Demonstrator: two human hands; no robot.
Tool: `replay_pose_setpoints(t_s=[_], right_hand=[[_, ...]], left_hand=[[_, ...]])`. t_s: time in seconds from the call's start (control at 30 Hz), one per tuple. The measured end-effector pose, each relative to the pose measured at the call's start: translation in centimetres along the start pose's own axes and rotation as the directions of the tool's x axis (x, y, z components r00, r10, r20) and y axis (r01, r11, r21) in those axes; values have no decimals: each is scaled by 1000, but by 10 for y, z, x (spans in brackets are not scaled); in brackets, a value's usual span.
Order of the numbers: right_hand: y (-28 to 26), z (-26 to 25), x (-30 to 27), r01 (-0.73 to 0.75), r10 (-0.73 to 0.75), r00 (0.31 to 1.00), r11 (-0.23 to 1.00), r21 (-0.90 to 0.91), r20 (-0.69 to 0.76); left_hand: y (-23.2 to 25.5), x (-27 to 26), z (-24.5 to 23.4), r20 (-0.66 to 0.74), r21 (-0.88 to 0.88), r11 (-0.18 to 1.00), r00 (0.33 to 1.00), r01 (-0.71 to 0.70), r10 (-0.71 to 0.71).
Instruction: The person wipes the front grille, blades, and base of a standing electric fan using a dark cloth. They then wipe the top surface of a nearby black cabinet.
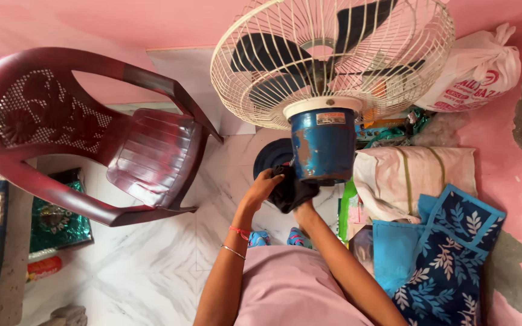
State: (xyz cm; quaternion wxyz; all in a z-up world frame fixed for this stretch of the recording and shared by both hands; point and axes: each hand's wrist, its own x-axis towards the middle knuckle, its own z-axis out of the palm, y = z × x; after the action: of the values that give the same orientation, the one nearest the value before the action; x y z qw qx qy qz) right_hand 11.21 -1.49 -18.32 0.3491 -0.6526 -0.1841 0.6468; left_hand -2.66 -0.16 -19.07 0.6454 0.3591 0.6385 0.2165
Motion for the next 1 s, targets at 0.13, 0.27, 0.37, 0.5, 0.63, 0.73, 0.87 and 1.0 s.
replay_pose_setpoints(t_s=[0.13, 0.27, 0.37, 0.5, 0.63, 0.73, 0.87, 1.0], right_hand=[[16, 24, 3, 390, -387, 919, 870, -302, 71], [20, 52, -13, 673, -769, 565, 220, -706, 298], [-2, 68, -41, 793, -851, 417, 170, -585, 318], [-54, 74, -81, 809, -867, 468, 343, -478, 170], [-91, 48, -123, 830, -923, 381, 364, -423, -45], [-111, 25, -134, 786, -969, 196, 245, -567, -147], [-123, -3, -132, 788, -963, 205, 269, -554, -175], [-125, -24, -124, 801, -945, 317, 312, -511, -82]], left_hand=[[3, 1, -28, -127, 9, 997, 988, -82, 83], [33, -23, -57, -131, -21, 1000, 991, 18, -21], [58, -48, -70, -105, -82, 985, 984, -153, 144], [90, -71, -71, -360, 37, 880, 815, -474, 454], [122, -92, -35, -490, 118, 713, 584, -691, 647], [146, -104, -3, -323, 279, 546, 459, -790, 828], [163, -112, 39, -51, 578, 247, 268, -777, 962], [151, -108, 51, -5, 592, 223, 273, -775, 962]])
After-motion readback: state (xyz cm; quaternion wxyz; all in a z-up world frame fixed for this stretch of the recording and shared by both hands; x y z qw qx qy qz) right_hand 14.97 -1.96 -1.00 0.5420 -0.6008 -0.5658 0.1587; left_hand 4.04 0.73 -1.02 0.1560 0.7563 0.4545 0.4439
